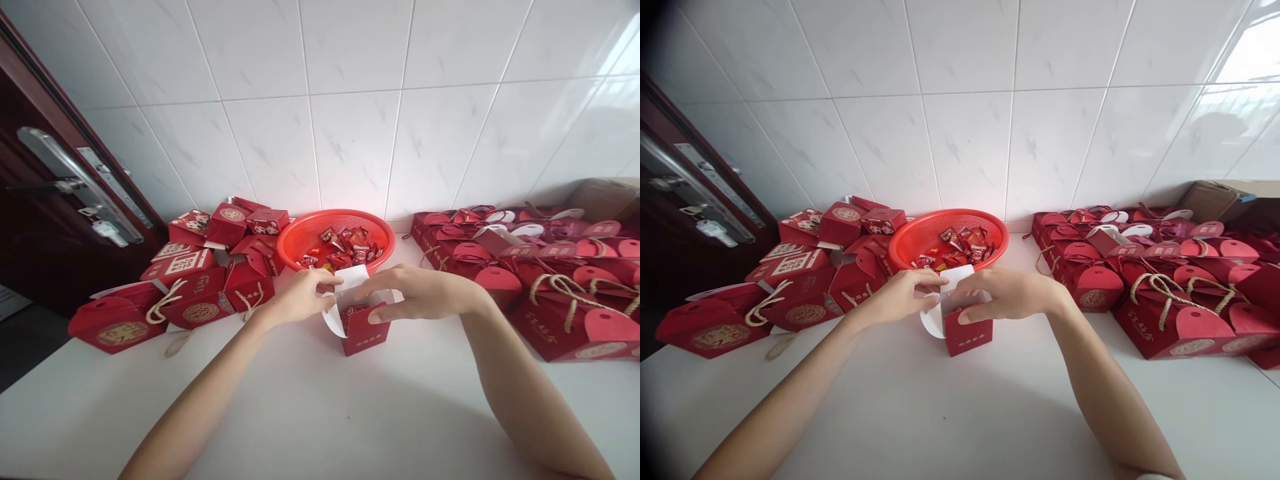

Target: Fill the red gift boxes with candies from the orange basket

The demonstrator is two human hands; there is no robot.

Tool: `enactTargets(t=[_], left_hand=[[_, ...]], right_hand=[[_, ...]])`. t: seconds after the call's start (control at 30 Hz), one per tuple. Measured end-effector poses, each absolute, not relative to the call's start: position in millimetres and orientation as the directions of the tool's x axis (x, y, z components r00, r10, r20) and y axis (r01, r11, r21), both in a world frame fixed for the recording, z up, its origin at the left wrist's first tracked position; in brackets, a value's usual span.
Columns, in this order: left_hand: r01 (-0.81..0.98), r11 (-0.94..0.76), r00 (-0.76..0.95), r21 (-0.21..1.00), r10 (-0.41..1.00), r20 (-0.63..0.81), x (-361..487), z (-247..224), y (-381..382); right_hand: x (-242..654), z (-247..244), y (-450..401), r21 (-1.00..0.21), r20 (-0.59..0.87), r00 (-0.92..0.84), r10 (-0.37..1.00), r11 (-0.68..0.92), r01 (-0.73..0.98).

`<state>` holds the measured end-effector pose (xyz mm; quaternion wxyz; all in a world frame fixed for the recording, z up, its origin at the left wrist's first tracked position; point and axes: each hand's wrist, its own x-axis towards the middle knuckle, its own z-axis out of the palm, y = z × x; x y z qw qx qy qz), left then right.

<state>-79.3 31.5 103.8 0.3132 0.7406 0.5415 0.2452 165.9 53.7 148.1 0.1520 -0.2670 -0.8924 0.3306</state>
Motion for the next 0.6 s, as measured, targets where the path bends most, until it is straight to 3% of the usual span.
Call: enactTargets(t=[0.07, 0.13, 0.4, 0.6], left_hand=[[0.657, -0.220, 0.304, 0.722, 0.953, 0.013, -79.0, 104.4, 32.0], [0.661, -0.230, 0.319, 0.714, 0.948, 0.010, -78.6, 105.7, 31.7], [0.686, -0.309, 0.396, 0.659, 0.918, 0.018, -78.5, 106.7, 29.2], [0.628, -0.429, 0.450, 0.649, 0.881, 0.147, -75.0, 110.7, 27.1]], right_hand=[[165.4, 145.4, 53.7, -0.620, -0.011, -0.829, 0.560, 0.647, 0.445], [166.0, 140.1, 52.7, -0.576, -0.018, -0.808, 0.589, 0.654, 0.490], [188.2, 89.0, 44.8, -0.600, 0.310, -0.622, 0.719, 0.655, 0.459], [185.3, 47.2, 36.7, -0.689, 0.427, -0.404, 0.809, 0.581, 0.434]])
